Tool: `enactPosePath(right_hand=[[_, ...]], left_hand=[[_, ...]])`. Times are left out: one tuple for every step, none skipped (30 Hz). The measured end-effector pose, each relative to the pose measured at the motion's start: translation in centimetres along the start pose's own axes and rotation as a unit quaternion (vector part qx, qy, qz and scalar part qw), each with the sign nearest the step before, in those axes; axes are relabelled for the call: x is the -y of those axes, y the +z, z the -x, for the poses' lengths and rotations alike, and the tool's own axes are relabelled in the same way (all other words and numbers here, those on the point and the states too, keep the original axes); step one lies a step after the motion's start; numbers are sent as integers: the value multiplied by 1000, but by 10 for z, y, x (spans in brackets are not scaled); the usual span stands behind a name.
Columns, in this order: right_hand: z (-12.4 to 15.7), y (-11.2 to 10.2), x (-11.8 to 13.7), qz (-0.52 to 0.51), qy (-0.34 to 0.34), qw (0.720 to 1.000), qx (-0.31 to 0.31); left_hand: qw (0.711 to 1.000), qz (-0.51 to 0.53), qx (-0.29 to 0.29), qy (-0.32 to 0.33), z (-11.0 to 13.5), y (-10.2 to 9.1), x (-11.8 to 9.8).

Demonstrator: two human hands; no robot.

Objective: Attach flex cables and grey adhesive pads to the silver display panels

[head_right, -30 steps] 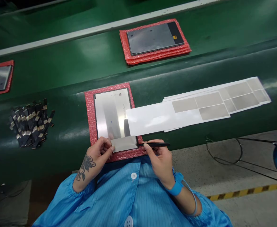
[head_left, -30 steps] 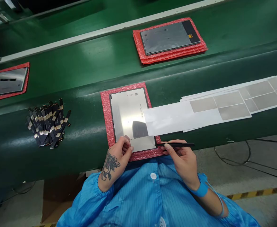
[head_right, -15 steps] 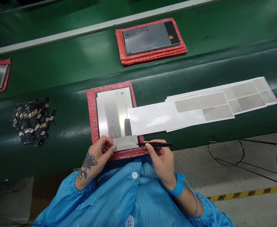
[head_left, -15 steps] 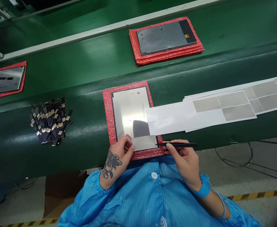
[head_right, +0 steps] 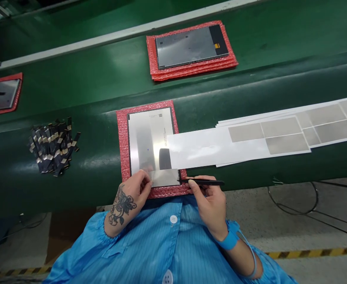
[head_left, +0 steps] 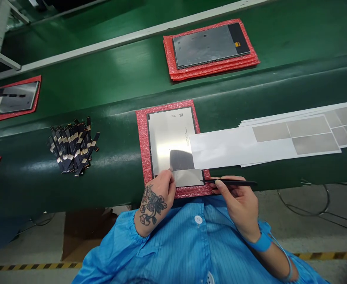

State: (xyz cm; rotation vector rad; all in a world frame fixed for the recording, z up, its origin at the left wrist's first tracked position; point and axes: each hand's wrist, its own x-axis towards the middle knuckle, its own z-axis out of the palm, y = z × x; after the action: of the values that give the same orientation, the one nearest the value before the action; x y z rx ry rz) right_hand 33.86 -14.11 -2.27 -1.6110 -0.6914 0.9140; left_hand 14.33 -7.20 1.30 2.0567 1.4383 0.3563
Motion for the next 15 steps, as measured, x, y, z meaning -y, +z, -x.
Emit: enactPosePath(right_hand=[[0, 0, 0, -1, 0, 1000, -1], [0, 0, 0, -2, 2, 1000, -2], [0, 0, 1, -3, 4, 1000, -3], [0, 0, 1, -3, 7, 1000, -2], [0, 1, 1, -4, 10, 1000, -2], [0, 1, 1, -4, 12, 1000, -1], [0, 0, 1, -2, 14, 1000, 0], [0, 0, 0, 0, 15, 1000, 0], [0, 0, -1, 3, 15, 1000, -1], [1, 0, -2, 7, 15, 1000, -3], [1, 0, -3, 12, 13, 1000, -5], [1, 0, -4, 16, 9, 1000, -6], [1, 0, -5, 19, 4, 1000, -7], [1, 0, -7, 21, -2, 1000, -6], [1, 0, -8, 21, -8, 1000, -6]], left_hand=[[1000, -10, -2, 10, 0, 1, 0], [1000, -19, -2, 18, 0, 1, 0], [999, -26, -2, 26, 0, 2, 0], [999, -33, -2, 30, 0, 3, 0], [999, -41, -2, 33, -1, 4, -1], [998, -52, -1, 36, -1, 4, -1], [997, -66, 0, 39, -1, 4, -2], [996, -83, 2, 43, -1, 4, -1], [994, -102, 5, 46, -1, 3, -1], [991, -122, 10, 48, -1, 2, 1], [989, -141, 18, 48, -1, 0, 3], [986, -157, 27, 45, -1, -3, 5], [984, -170, 36, 43, -2, -6, 8], [982, -177, 46, 45, -3, -8, 10], [981, -180, 53, 55, -6, -11, 12]])
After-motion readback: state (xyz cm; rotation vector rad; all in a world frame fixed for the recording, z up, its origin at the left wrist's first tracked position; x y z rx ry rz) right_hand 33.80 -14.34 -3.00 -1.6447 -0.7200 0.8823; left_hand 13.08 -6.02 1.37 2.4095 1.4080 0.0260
